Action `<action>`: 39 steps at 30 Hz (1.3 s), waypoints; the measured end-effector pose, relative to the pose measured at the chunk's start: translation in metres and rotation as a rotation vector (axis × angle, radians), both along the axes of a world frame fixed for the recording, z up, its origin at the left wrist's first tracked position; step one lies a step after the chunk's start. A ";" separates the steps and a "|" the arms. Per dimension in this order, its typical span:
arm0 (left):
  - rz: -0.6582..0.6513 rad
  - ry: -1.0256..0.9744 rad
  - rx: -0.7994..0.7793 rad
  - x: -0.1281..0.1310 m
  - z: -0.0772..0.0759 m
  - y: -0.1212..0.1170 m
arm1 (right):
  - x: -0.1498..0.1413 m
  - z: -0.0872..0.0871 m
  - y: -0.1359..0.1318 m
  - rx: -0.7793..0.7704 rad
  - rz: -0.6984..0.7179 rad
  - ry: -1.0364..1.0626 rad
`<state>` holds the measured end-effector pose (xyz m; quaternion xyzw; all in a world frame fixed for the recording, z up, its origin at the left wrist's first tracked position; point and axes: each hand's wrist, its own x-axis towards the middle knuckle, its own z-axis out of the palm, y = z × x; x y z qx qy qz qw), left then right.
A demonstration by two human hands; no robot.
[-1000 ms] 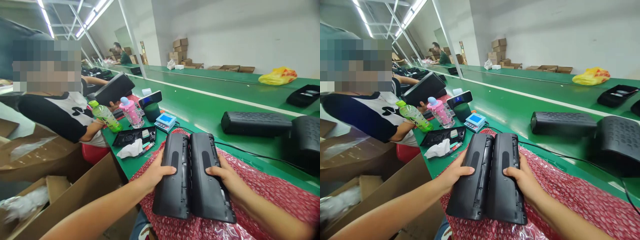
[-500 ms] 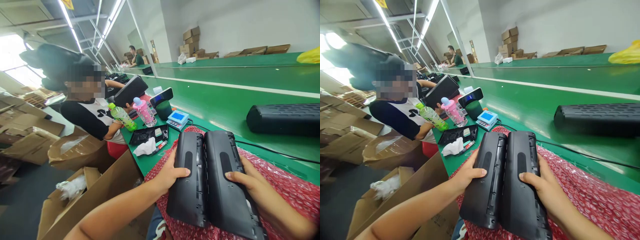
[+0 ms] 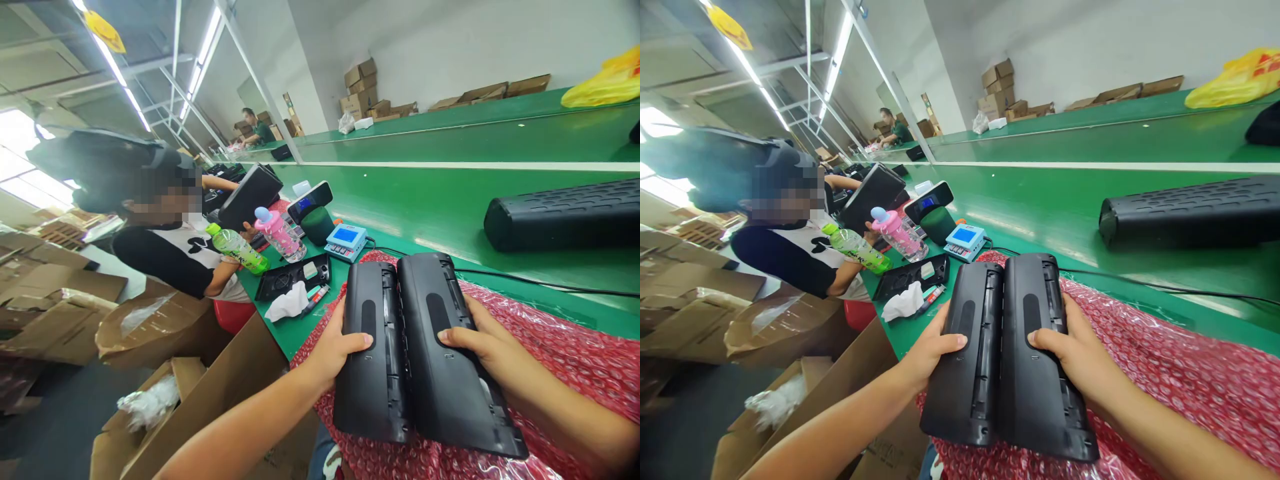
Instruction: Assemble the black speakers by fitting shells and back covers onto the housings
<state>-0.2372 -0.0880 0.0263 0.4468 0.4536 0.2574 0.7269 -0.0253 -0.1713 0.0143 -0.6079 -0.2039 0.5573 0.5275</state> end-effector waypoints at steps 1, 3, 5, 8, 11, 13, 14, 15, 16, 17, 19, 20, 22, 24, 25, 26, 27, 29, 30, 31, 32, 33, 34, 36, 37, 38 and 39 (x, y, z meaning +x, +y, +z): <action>-0.001 -0.002 0.005 0.000 0.000 0.000 | 0.000 0.000 0.000 -0.006 -0.001 0.008; -0.005 -0.004 0.008 0.001 0.001 0.001 | 0.000 0.000 0.000 -0.016 -0.001 0.028; -0.009 -0.006 0.005 0.001 0.002 0.001 | -0.001 0.001 -0.001 -0.005 0.009 0.035; -0.001 -0.001 0.006 0.001 0.004 0.000 | -0.001 0.001 -0.002 0.022 0.020 0.036; 0.000 0.001 0.009 0.001 0.006 -0.001 | -0.001 0.003 -0.002 0.007 0.015 0.040; 0.001 -0.003 0.011 0.001 0.005 -0.001 | -0.002 0.005 -0.002 0.004 0.017 0.041; 0.000 -0.002 0.011 0.002 0.005 -0.001 | -0.002 0.005 -0.002 0.004 0.020 0.043; 0.000 -0.002 0.009 0.002 0.004 -0.001 | -0.002 0.006 -0.001 0.003 0.022 0.044; 0.002 -0.003 0.008 0.002 0.004 -0.001 | -0.002 0.006 -0.001 0.003 0.023 0.041; 0.002 -0.006 0.007 0.002 0.004 -0.001 | -0.002 0.006 -0.001 0.002 0.024 0.037; -0.002 -0.014 0.005 0.002 0.004 -0.001 | -0.002 0.006 -0.002 -0.009 0.025 0.027; -0.002 -0.018 0.010 0.002 0.004 -0.001 | -0.002 0.006 -0.002 -0.011 0.027 0.021; -0.005 -0.024 0.016 0.002 0.004 -0.002 | -0.001 0.005 -0.002 -0.009 0.032 0.007; -0.006 -0.021 0.018 0.002 0.005 -0.002 | 0.000 0.004 -0.002 0.000 0.028 -0.010; -0.006 -0.018 0.016 0.002 0.005 -0.002 | 0.000 0.004 -0.002 0.004 0.028 -0.014; -0.005 -0.015 0.013 0.002 0.005 -0.002 | 0.000 0.003 -0.002 0.005 0.028 -0.014; -0.002 -0.013 0.010 0.002 0.005 -0.002 | -0.001 0.003 -0.001 0.007 0.029 -0.011; 0.003 -0.008 0.005 0.002 0.006 -0.002 | -0.001 0.003 -0.001 0.009 0.030 -0.004; 0.005 -0.007 0.005 0.002 0.006 -0.002 | -0.001 0.003 0.000 0.005 0.027 -0.002; 0.006 -0.008 0.008 0.002 0.006 -0.002 | -0.001 0.003 0.000 0.001 0.024 0.000; 0.007 -0.008 0.012 0.002 0.006 -0.002 | -0.001 0.003 -0.001 -0.004 0.022 0.003; 0.008 -0.010 0.017 0.002 0.005 -0.002 | -0.001 0.003 -0.001 -0.008 0.022 0.007; 0.008 -0.011 0.022 0.002 0.004 -0.002 | -0.001 0.003 -0.001 -0.010 0.024 0.011; 0.008 -0.008 0.024 0.001 0.003 -0.002 | -0.001 0.003 -0.001 -0.007 0.026 0.013; 0.008 -0.006 0.020 0.001 0.003 -0.002 | -0.001 0.003 -0.001 -0.002 0.024 0.014; 0.009 -0.005 0.016 0.001 0.002 -0.002 | -0.002 0.003 -0.001 0.004 0.022 0.015; 0.012 -0.005 0.011 0.002 0.002 -0.002 | -0.002 0.003 -0.001 0.010 0.021 0.019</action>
